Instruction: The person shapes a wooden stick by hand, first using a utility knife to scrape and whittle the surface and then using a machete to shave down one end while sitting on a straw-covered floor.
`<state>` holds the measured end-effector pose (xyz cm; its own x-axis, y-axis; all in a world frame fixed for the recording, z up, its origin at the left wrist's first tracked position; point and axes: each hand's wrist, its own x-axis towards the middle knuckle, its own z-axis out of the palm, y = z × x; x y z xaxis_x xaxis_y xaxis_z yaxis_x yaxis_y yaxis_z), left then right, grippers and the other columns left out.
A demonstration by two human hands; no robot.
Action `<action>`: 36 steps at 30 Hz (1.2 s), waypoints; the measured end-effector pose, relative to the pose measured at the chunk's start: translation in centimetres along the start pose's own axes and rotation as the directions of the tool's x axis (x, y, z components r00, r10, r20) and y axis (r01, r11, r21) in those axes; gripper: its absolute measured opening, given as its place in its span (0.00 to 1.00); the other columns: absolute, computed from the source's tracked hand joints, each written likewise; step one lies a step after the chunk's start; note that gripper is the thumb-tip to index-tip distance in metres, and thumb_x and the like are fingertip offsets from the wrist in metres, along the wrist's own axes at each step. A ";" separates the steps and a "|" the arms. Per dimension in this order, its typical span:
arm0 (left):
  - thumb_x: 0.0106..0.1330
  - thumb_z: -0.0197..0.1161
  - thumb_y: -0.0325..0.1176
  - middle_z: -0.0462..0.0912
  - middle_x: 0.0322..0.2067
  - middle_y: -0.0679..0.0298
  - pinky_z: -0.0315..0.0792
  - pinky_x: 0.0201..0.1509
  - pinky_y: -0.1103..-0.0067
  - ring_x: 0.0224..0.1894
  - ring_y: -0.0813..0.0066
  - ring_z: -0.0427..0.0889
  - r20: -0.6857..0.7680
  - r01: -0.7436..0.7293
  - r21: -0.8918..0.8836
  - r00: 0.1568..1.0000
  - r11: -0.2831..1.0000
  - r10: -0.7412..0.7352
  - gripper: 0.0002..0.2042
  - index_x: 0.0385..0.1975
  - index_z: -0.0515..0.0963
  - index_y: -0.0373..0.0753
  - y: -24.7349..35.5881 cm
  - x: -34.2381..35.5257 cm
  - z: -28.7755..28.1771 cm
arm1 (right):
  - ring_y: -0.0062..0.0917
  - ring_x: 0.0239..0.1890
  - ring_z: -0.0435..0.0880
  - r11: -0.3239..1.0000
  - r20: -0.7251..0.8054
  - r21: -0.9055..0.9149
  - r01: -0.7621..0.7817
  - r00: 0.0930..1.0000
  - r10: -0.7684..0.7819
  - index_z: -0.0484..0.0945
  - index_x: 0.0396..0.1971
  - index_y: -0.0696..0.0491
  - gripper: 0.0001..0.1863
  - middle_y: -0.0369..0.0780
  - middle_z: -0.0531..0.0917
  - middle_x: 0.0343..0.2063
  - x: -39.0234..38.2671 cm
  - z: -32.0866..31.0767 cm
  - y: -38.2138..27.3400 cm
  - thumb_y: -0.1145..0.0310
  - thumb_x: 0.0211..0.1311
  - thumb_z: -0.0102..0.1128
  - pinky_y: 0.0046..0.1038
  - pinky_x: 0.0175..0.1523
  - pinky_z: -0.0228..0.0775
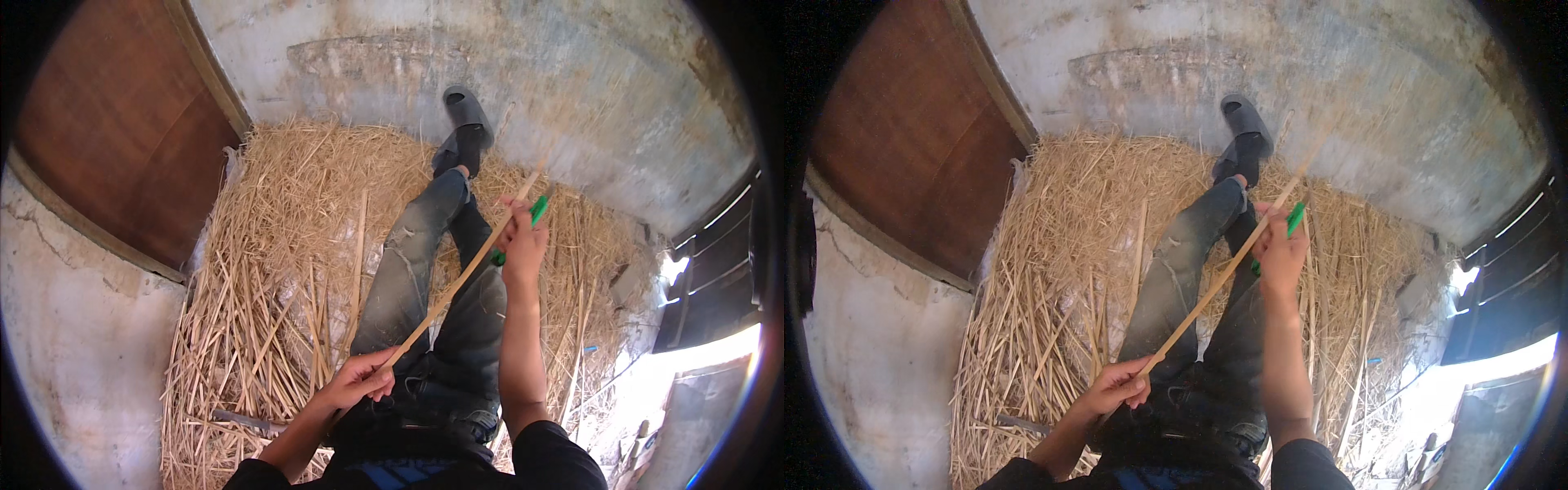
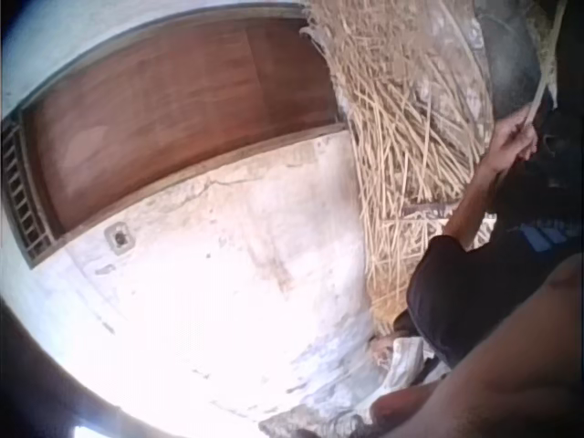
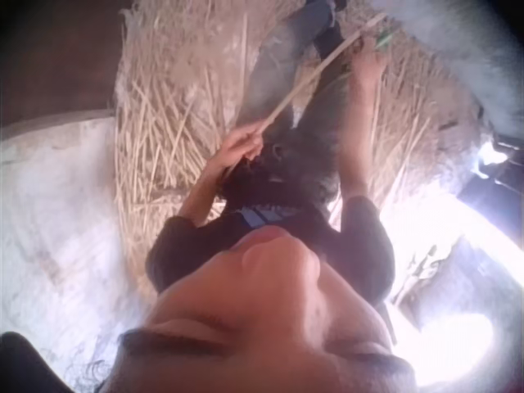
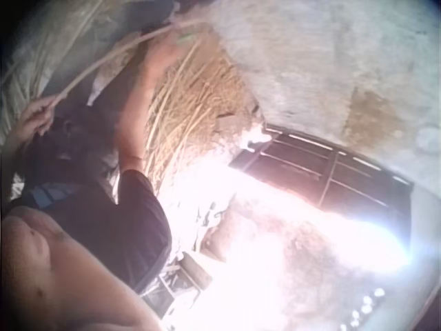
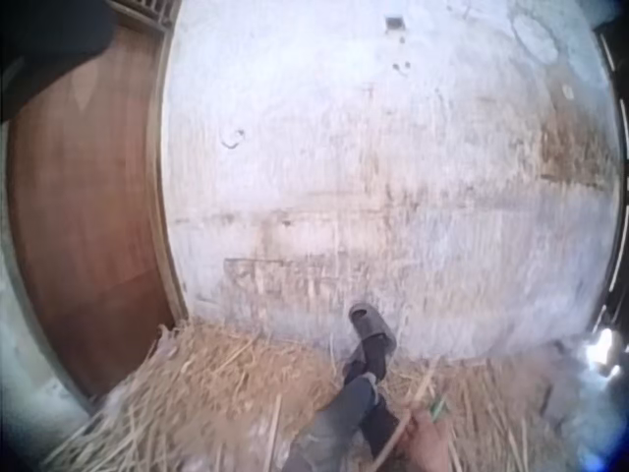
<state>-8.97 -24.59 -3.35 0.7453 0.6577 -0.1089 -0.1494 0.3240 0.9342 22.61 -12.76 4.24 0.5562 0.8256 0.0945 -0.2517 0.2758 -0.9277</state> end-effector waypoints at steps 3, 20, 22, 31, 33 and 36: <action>0.79 0.49 0.34 0.77 0.25 0.61 0.63 0.20 0.86 0.18 0.85 0.68 -0.024 -0.041 0.064 0.999 0.997 0.042 0.26 0.73 0.57 0.35 0.2 0.1 0.3 | 0.08 0.16 0.57 0.998 -0.022 0.026 0.050 0.999 -0.049 0.82 0.43 0.59 0.16 0.26 0.61 0.15 0.9 -0.4 -1.1 0.62 0.76 0.51 0.19 0.20 0.46; 0.78 0.50 0.40 0.68 0.14 0.67 0.54 0.17 0.86 0.10 0.83 0.60 -0.342 -0.154 -0.251 0.938 0.956 0.061 0.23 0.68 0.62 0.35 4.3 6.5 2.8 | 0.48 0.20 0.82 0.483 0.839 -0.517 0.707 0.531 0.121 0.76 0.28 0.55 0.22 0.48 0.80 0.16 -9.0 0.8 -0.4 0.49 0.68 0.58 0.45 0.25 0.74; 0.79 0.50 0.39 0.67 0.15 0.69 0.54 0.17 0.86 0.11 0.85 0.60 -0.376 -0.157 -0.209 0.924 0.965 0.069 0.22 0.67 0.63 0.36 4.1 6.5 3.0 | 0.44 0.17 0.82 0.314 0.852 -0.513 0.799 0.519 0.073 0.74 0.25 0.54 0.24 0.45 0.80 0.16 -8.9 0.9 -0.2 0.46 0.65 0.60 0.42 0.22 0.73; 0.80 0.47 0.38 0.57 0.16 0.74 0.50 0.18 0.86 0.14 0.87 0.52 -0.305 -0.195 -0.398 0.950 0.897 0.071 0.20 0.68 0.63 0.42 4.9 7.5 1.7 | 0.39 0.16 0.83 0.145 0.868 -0.491 0.859 0.497 -0.009 0.74 0.25 0.51 0.23 0.42 0.79 0.13 -6.9 2.1 0.7 0.44 0.63 0.61 0.39 0.21 0.74; 0.80 0.48 0.39 0.57 0.17 0.74 0.51 0.19 0.86 0.15 0.87 0.50 -0.321 -0.191 -0.410 0.945 0.892 0.055 0.19 0.66 0.65 0.43 5.3 7.6 1.7 | 0.39 0.16 0.83 0.133 0.853 -0.511 0.849 0.520 -0.040 0.75 0.26 0.51 0.22 0.42 0.79 0.13 -5.7 2.1 1.4 0.45 0.63 0.60 0.39 0.21 0.74; 0.80 0.48 0.39 0.56 0.16 0.74 0.51 0.19 0.85 0.14 0.86 0.49 -0.307 -0.144 -0.462 0.952 0.875 -0.006 0.19 0.66 0.64 0.44 2.8 5.4 2.6 | 0.42 0.20 0.81 -0.124 0.699 -0.712 0.691 0.681 -0.216 0.76 0.39 0.54 0.16 0.45 0.82 0.20 4.6 -1.8 3.1 0.55 0.70 0.53 0.42 0.25 0.72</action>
<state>-3.66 -21.84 -0.41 0.5105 0.8329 -0.2137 -0.5380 0.5033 0.6762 25.83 -8.98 1.16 -0.1206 0.8472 0.5174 0.9795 0.1863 -0.0768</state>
